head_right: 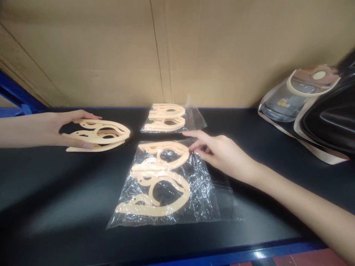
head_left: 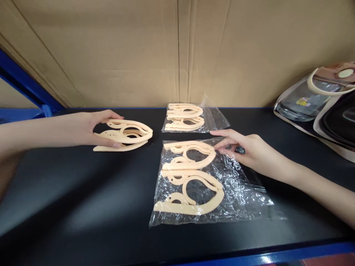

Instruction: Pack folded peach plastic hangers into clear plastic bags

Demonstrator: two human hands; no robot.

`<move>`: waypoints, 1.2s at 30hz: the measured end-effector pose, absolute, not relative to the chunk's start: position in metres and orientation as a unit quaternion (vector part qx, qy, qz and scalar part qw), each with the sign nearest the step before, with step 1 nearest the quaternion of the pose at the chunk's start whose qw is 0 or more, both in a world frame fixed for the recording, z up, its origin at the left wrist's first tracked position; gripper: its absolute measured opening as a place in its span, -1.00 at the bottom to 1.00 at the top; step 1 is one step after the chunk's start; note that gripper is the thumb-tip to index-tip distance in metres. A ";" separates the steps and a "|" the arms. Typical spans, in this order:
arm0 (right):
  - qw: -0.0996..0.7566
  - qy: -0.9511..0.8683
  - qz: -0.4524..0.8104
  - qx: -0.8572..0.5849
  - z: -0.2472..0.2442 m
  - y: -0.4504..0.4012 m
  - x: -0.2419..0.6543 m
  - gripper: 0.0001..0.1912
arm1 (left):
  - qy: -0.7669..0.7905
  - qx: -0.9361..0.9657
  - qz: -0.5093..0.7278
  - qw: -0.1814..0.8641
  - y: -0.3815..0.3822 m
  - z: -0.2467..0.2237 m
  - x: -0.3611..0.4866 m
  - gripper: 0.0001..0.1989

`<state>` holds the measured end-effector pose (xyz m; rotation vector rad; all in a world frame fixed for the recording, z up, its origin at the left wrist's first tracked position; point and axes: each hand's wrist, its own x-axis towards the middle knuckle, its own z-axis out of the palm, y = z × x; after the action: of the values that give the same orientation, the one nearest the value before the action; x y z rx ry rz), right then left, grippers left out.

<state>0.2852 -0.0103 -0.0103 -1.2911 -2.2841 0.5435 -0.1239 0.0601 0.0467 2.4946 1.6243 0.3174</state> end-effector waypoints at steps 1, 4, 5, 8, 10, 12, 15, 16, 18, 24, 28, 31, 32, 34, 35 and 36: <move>0.226 -0.827 0.170 -0.487 -0.007 -0.011 0.286 -0.47 | 0.575 0.813 0.056 0.074 0.058 0.053 -0.117 -0.42; 0.237 -0.807 0.065 -0.537 0.001 -0.014 0.288 -0.46 | 0.602 0.797 0.008 0.053 0.050 0.067 -0.095 -0.38; 0.251 -0.799 0.035 -0.545 0.003 -0.016 0.288 -0.47 | 0.591 0.805 0.027 0.052 0.047 0.068 -0.087 -0.36; 0.315 -0.796 -0.017 -0.517 0.008 -0.025 0.283 -0.55 | 0.529 0.836 0.125 0.080 0.033 0.058 -0.063 -0.31; 0.339 -0.814 -0.045 -0.469 0.011 -0.033 0.277 -0.58 | 0.480 0.856 0.174 0.078 0.022 0.045 -0.046 -0.33; 0.333 -0.841 -0.067 -0.421 0.014 -0.043 0.269 -0.53 | 0.430 0.879 0.203 0.033 0.008 0.032 -0.029 -0.35; 0.297 -0.877 -0.073 -0.370 0.016 -0.055 0.258 -0.36 | 0.350 0.912 0.215 -0.004 -0.013 0.015 -0.008 -0.36; 0.284 -0.886 -0.068 -0.359 0.015 -0.059 0.255 -0.31 | 0.330 0.917 0.225 -0.009 -0.019 0.011 -0.003 -0.38; 0.264 -0.900 -0.052 -0.342 0.013 -0.065 0.249 -0.28 | 0.296 0.921 0.251 -0.015 -0.029 0.006 0.004 -0.38; 0.236 -0.911 -0.003 -0.339 0.007 -0.072 0.242 -0.24 | 0.269 0.930 0.250 0.035 -0.038 -0.002 0.008 -0.27; 0.240 -0.894 0.014 -0.379 0.019 -0.067 0.256 -0.18 | 0.283 0.928 0.228 0.086 -0.030 0.003 0.001 -0.23; 0.240 -0.876 -0.023 -0.418 0.036 -0.054 0.281 -0.20 | 0.328 0.916 0.201 0.117 -0.021 0.013 -0.011 -0.35; 0.250 -0.864 -0.035 -0.435 0.041 -0.049 0.291 -0.21 | 0.347 0.911 0.183 0.129 -0.017 0.016 -0.016 -0.38; 0.249 -0.850 -0.043 -0.463 0.047 -0.038 0.313 -0.23 | 0.374 0.906 0.114 0.162 -0.010 0.024 -0.026 -0.37; 0.238 -0.845 -0.041 -0.476 0.049 -0.034 0.323 -0.24 | 0.379 0.905 0.076 0.177 -0.007 0.027 -0.030 -0.32; 0.210 -0.847 -0.034 -0.487 0.048 -0.031 0.332 -0.26 | 0.377 0.906 0.039 0.189 -0.005 0.029 -0.034 -0.24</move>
<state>0.3321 -0.0306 0.0484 -1.3555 -2.3550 -0.0957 -0.0341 -0.0046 0.0294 2.5462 1.0614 0.1099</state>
